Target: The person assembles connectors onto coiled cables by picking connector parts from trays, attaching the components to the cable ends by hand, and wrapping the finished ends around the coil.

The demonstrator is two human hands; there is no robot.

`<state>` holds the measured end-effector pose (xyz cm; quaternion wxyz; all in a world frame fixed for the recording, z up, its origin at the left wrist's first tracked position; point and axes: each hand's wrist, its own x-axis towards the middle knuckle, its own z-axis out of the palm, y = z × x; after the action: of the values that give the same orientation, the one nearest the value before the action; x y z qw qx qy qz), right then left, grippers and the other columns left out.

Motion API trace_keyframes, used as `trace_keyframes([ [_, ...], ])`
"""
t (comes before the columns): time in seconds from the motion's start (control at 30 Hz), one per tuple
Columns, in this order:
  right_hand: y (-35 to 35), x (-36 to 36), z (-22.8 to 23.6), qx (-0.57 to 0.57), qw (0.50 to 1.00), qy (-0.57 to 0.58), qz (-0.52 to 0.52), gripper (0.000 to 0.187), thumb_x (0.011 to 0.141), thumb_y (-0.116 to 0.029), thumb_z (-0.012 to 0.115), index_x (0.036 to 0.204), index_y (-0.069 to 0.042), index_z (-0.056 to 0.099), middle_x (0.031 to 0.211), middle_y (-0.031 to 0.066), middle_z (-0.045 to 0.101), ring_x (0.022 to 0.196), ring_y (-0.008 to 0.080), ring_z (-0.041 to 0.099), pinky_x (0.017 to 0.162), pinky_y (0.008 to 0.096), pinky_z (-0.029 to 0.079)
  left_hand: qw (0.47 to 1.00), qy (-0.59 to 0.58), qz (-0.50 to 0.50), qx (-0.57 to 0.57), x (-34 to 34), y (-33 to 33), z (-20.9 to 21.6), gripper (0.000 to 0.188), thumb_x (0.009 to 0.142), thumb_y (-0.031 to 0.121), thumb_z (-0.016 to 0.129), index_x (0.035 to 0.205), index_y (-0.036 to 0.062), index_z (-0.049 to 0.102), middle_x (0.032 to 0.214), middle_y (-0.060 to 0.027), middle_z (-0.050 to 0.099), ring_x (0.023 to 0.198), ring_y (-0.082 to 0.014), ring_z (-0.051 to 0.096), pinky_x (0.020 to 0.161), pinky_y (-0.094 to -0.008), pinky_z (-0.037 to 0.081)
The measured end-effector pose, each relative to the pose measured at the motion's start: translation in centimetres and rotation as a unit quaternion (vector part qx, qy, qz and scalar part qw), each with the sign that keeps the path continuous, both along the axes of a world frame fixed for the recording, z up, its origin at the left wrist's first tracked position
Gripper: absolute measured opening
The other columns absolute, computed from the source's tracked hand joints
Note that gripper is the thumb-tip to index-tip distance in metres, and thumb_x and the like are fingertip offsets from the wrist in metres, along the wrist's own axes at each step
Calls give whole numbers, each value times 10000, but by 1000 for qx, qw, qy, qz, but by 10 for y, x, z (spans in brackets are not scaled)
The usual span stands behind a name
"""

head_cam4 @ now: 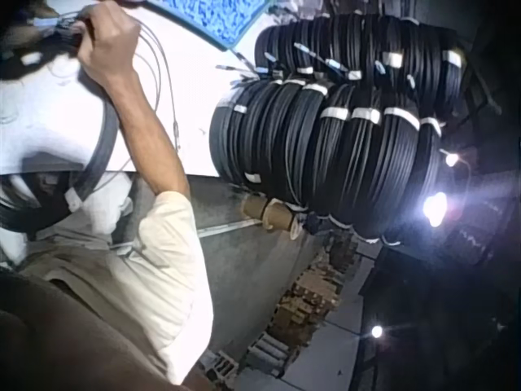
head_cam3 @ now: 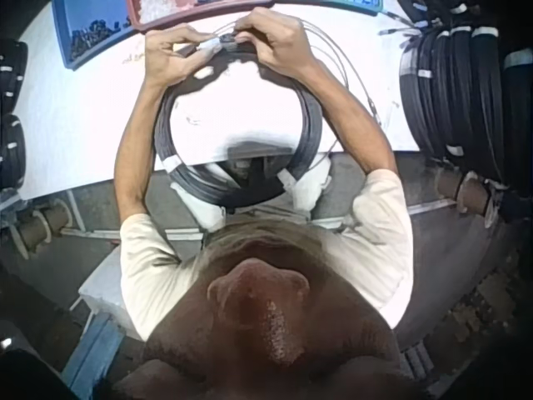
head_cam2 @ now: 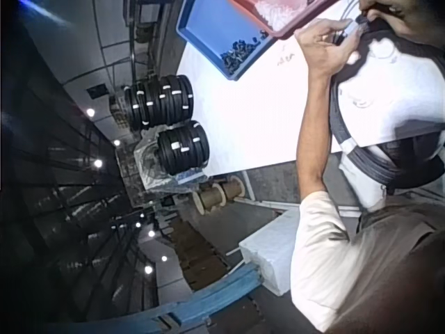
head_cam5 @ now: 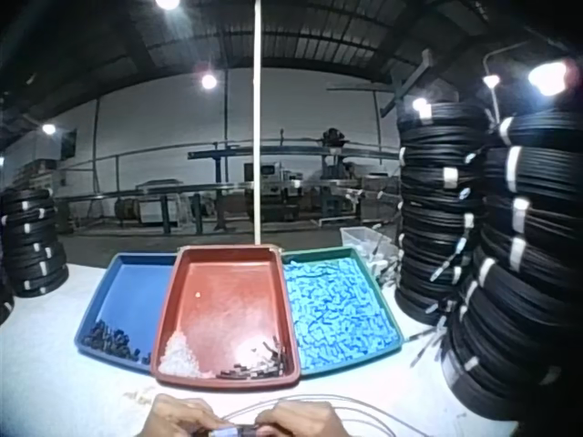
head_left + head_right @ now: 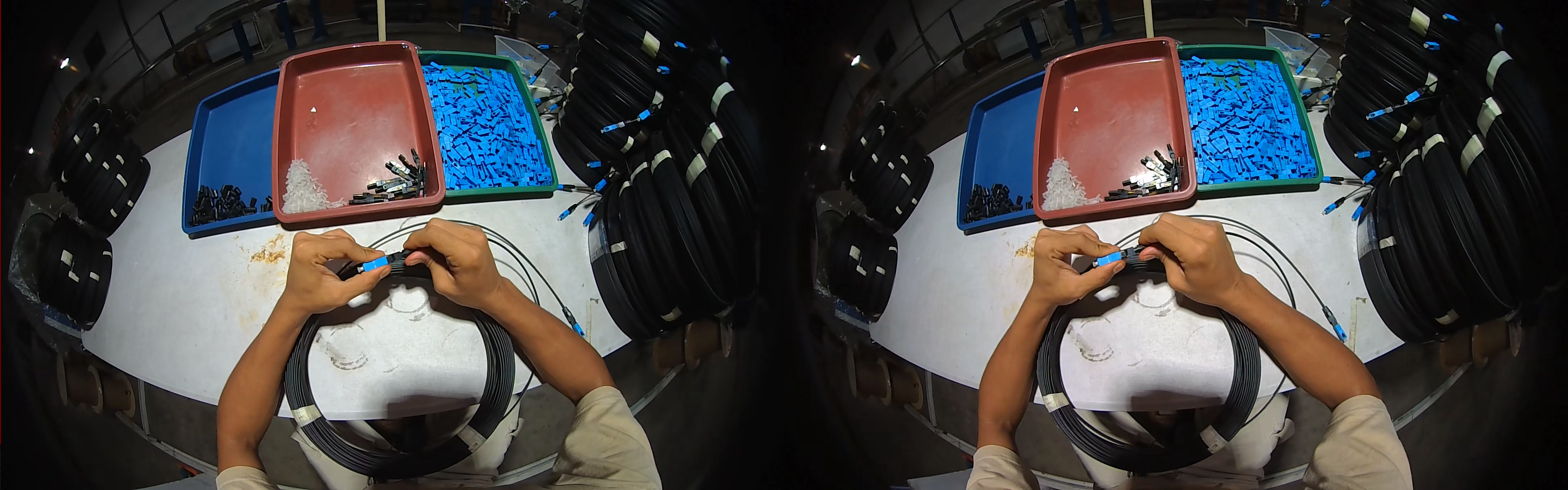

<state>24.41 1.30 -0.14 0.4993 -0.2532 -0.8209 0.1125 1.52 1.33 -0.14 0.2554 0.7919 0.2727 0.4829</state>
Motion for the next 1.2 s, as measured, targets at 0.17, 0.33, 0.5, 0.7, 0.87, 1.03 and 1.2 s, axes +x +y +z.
trace_keyframes([
  [0.17,1,1,-1,7,1000,-11,-5,154,776,-56,776,846,-35,641,700,90,604,565,264,587,516,363,438,1000,4,15,-19,2,-4,3,125,707,22,842,810,-7,778,745,-119,754,599,-125,656,566,-245,485],
  [0.33,0,1,-1,11,1000,-8,-4,153,763,-48,778,851,-42,652,703,92,616,556,255,594,502,363,433,1000,-1,8,10,3,-2,3,127,704,38,844,807,-4,783,710,-108,744,589,-120,657,555,-236,484],
  [0.5,4,5,3,11,1000,-24,7,148,752,-29,774,850,-42,664,695,87,627,557,253,604,497,359,437,1000,-21,-22,1,0,1,2,112,702,29,840,791,-4,779,648,-97,716,553,-113,635,534,-224,463],
  [0.7,15,24,2,-31,998,5,-61,105,774,1,732,865,-26,687,727,103,669,607,246,647,549,344,487,994,-107,-22,-11,-8,4,-4,96,771,9,783,684,27,744,583,-73,668,496,-110,565,504,-233,429],
  [0.87,23,36,15,14,994,60,-93,103,781,48,708,872,1,693,767,121,687,655,260,661,595,331,496,970,-225,81,31,-65,15,13,448,968,87,610,527,63,533,552,-112,631,520,-171,569,577,-325,435],
  [1.03,20,37,13,-20,993,53,-101,142,758,31,740,880,-9,677,765,121,669,648,274,649,580,353,481,987,-152,-51,-4,-41,10,16,466,920,67,631,514,92,403,563,-154,640,518,-196,616,577,-352,447],
  [1.2,15,26,10,4,996,45,-71,125,772,-7,742,875,-29,673,788,127,675,674,305,662,592,379,499,977,-180,-48,-101,-36,7,18,462,852,0,663,544,117,341,564,-108,569,541,-171,562,578,-304,448],
])
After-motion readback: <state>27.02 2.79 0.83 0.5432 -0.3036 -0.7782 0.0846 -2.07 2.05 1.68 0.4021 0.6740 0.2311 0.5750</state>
